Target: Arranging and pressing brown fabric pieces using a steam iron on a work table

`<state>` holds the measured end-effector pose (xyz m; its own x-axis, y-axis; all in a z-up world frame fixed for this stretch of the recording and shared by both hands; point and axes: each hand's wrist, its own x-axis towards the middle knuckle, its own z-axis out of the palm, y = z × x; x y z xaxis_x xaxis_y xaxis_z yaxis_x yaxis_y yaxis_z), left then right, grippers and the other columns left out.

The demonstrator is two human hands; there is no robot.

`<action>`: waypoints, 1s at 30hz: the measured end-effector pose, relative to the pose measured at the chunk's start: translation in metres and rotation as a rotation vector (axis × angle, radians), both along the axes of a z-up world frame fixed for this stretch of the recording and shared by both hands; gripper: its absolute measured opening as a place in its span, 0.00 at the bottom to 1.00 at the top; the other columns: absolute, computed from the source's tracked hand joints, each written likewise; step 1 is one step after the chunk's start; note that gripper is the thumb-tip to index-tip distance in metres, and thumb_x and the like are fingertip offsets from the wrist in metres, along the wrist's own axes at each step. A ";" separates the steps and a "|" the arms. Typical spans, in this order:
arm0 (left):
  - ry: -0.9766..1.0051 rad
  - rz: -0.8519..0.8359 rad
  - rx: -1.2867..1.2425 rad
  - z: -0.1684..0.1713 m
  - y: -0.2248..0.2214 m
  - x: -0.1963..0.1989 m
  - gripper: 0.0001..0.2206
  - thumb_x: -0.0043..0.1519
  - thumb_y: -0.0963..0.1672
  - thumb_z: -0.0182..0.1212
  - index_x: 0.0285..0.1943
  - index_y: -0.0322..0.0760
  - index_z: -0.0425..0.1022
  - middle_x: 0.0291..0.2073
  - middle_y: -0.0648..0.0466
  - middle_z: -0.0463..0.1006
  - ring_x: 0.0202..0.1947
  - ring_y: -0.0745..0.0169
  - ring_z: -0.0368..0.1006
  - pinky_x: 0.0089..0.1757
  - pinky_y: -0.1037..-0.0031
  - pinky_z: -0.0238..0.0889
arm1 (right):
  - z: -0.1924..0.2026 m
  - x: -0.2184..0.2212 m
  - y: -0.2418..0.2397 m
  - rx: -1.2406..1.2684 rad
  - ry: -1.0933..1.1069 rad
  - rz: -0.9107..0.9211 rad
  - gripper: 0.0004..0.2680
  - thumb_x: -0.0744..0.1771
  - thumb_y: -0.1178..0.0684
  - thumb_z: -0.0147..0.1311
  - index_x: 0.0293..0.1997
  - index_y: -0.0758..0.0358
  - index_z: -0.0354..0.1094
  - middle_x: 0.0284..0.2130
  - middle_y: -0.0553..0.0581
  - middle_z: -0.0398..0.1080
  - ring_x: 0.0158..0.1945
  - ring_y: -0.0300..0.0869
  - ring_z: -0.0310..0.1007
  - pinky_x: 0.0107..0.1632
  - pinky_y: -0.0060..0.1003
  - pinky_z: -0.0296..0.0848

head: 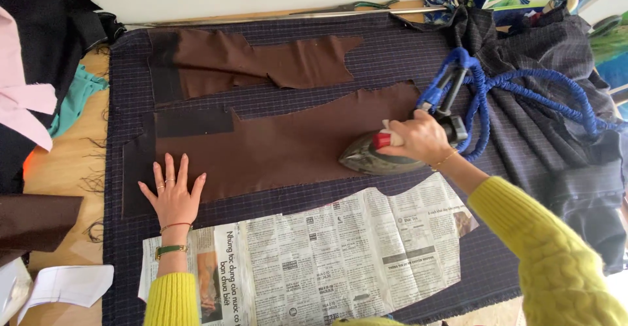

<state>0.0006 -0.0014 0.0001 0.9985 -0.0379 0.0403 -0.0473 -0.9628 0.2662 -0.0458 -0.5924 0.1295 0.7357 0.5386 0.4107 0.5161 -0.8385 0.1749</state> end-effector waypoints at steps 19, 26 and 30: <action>-0.126 -0.058 0.069 -0.002 0.001 0.000 0.33 0.67 0.64 0.33 0.81 0.62 0.50 0.81 0.54 0.47 0.79 0.41 0.41 0.65 0.29 0.27 | 0.000 0.027 0.063 0.024 -0.071 -0.784 0.24 0.64 0.17 0.49 0.37 0.49 0.68 0.14 0.54 0.72 0.21 0.50 0.76 0.41 0.43 0.68; -0.007 -0.034 0.027 0.012 -0.002 0.001 0.34 0.66 0.63 0.32 0.81 0.59 0.50 0.81 0.53 0.45 0.79 0.41 0.37 0.66 0.31 0.22 | -0.002 -0.001 0.080 0.033 0.002 -0.526 0.27 0.64 0.20 0.52 0.48 0.57 0.72 0.14 0.48 0.72 0.18 0.45 0.72 0.42 0.44 0.69; 0.003 -0.024 -0.002 0.009 -0.002 0.001 0.33 0.66 0.63 0.33 0.81 0.60 0.50 0.81 0.52 0.45 0.80 0.40 0.36 0.65 0.30 0.22 | 0.015 0.008 0.068 0.004 0.115 -0.608 0.27 0.65 0.19 0.46 0.48 0.55 0.71 0.15 0.49 0.75 0.20 0.41 0.76 0.46 0.43 0.69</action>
